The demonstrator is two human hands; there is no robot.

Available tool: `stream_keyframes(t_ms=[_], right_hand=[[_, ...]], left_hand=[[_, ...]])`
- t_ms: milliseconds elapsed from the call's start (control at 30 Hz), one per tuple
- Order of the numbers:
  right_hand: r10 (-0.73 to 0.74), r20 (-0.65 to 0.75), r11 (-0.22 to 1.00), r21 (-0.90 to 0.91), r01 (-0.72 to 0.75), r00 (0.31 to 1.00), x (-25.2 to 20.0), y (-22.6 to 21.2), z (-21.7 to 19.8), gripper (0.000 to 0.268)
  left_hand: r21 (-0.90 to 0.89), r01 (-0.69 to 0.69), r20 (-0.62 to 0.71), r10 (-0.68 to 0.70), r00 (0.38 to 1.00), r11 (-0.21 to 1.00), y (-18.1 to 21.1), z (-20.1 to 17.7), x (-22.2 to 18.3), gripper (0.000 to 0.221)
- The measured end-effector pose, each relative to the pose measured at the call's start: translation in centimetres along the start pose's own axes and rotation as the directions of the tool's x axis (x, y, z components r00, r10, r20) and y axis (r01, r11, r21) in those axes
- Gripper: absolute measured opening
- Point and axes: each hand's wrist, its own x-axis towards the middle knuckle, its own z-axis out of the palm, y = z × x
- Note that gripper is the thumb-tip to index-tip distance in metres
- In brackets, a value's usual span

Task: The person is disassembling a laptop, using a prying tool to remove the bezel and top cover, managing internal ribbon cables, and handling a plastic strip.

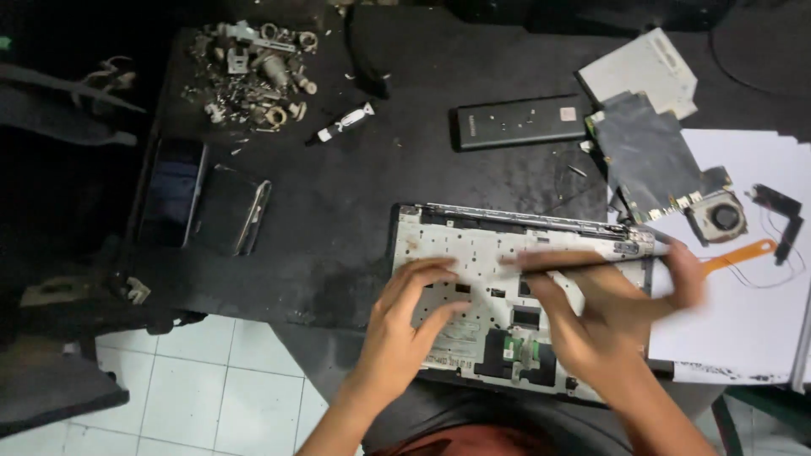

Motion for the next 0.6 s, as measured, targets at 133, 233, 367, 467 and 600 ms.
stream_keyframes(t_ms=[133,233,367,467,600], right_hand=[[-0.163,0.058,0.972,0.178,0.151,0.985,1.6,6.5,5.0,0.09],[-0.162,0.107,0.953,0.275,0.128,0.981,2.0,9.6,8.1,0.08],[-0.172,0.171,0.957,0.263,0.124,0.97,2.2,10.8,9.8,0.078],[-0.209,0.199,0.967,0.185,0.173,0.958,2.2,11.2,10.1,0.08],[-0.211,0.24,0.972,0.155,0.177,0.948,1.7,11.8,10.3,0.077]], left_hand=[[0.467,-0.03,0.199,-0.072,0.977,0.884,-3.6,0.3,-1.2,0.066],[0.637,-0.118,0.219,-0.032,0.975,0.762,-4.4,1.0,-1.6,0.08],[0.747,-0.171,0.195,0.035,0.98,0.643,-4.1,1.0,-1.3,0.073],[0.787,-0.151,0.195,-0.009,0.981,0.599,-4.3,1.2,-1.4,0.076],[0.777,-0.152,0.189,0.003,0.982,0.611,-4.3,1.1,-1.5,0.074]])
